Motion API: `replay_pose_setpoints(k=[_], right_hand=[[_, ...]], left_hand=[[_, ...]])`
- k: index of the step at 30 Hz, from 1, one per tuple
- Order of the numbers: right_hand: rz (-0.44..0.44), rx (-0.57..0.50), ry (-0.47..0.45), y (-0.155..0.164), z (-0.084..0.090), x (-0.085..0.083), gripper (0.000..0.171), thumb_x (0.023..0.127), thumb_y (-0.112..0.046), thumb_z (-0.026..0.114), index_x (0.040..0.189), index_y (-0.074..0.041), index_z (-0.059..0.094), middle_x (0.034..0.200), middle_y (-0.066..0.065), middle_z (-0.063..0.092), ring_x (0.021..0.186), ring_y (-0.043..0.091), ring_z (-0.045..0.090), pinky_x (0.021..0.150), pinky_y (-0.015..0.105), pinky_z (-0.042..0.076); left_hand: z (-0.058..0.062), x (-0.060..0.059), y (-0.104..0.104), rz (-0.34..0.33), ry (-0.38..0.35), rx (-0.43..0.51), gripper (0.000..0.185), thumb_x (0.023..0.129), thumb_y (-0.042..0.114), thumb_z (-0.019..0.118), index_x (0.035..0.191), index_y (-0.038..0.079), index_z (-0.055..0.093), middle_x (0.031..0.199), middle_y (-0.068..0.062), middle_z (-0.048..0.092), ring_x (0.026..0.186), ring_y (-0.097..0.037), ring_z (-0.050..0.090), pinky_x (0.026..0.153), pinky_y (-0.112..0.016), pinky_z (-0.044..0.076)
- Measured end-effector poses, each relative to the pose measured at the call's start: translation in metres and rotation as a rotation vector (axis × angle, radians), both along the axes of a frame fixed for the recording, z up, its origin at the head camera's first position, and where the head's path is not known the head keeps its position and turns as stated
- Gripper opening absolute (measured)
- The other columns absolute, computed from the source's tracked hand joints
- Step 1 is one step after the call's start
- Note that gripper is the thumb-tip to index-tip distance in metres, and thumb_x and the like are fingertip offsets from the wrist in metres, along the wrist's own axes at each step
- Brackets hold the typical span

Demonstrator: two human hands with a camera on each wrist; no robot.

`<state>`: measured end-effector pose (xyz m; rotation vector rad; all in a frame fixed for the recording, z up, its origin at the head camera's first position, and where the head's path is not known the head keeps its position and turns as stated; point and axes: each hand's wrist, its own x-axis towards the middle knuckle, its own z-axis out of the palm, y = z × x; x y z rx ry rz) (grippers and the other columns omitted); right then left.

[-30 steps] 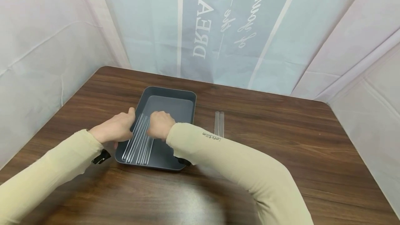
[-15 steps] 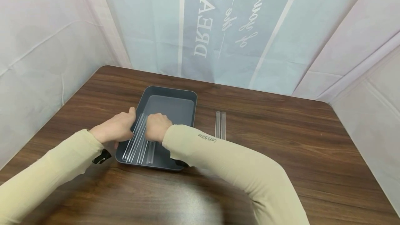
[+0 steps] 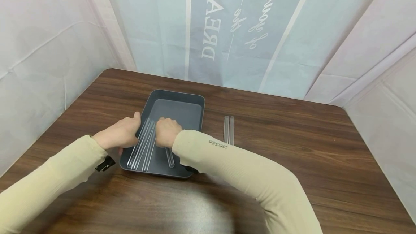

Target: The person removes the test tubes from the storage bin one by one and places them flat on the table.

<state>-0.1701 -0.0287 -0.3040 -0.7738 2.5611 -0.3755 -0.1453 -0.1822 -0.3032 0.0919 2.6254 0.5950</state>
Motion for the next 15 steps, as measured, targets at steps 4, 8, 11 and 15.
replay_pose_setpoints(k=[4, 8, 11, 15], right_hand=[[0.003, 0.004, -0.006, 0.001, 0.001, -0.001, 0.061, 0.078, 0.004, 0.061, 0.135, 0.012, 0.04, 0.059, 0.008, 0.056, 0.036, 0.013, 0.055, 0.033, 0.019, 0.044], [0.0, -0.003, -0.035, 0.005, 0.007, -0.003, 0.066, 0.079, 0.006, 0.058, 0.14, 0.011, 0.034, 0.058, 0.008, 0.056, 0.047, 0.023, 0.065, 0.033, 0.018, 0.041], [-0.007, -0.026, -0.053, 0.01, 0.013, -0.006, 0.07, 0.079, 0.007, 0.056, 0.144, 0.011, 0.029, 0.057, 0.007, 0.056, 0.055, 0.028, 0.069, 0.034, 0.018, 0.042], [-0.02, -0.049, -0.056, 0.018, 0.018, -0.011, 0.071, 0.08, 0.006, 0.056, 0.144, 0.011, 0.027, 0.058, 0.008, 0.057, 0.058, 0.031, 0.069, 0.035, 0.018, 0.043]], left_hand=[[-0.001, -0.001, 0.0, -0.006, -0.002, -0.002, 0.076, 0.081, -0.007, 0.05, 0.14, -0.02, 0.004, 0.073, -0.03, 0.055, 0.035, -0.023, 0.058, 0.035, -0.031, 0.051], [-0.002, -0.002, -0.001, -0.017, -0.002, -0.002, 0.078, 0.081, -0.007, 0.05, 0.141, -0.02, 0.002, 0.07, -0.028, 0.056, 0.035, -0.023, 0.058, 0.036, -0.03, 0.051], [-0.003, -0.002, -0.001, -0.019, 0.007, 0.006, 0.077, 0.08, -0.008, 0.049, 0.14, -0.02, 0.003, 0.071, -0.029, 0.056, 0.034, -0.023, 0.058, 0.036, -0.03, 0.051], [-0.003, -0.002, 0.0, -0.013, 0.016, 0.011, 0.076, 0.079, -0.009, 0.049, 0.139, -0.02, 0.004, 0.079, -0.035, 0.055, 0.034, -0.023, 0.058, 0.035, -0.031, 0.051]])
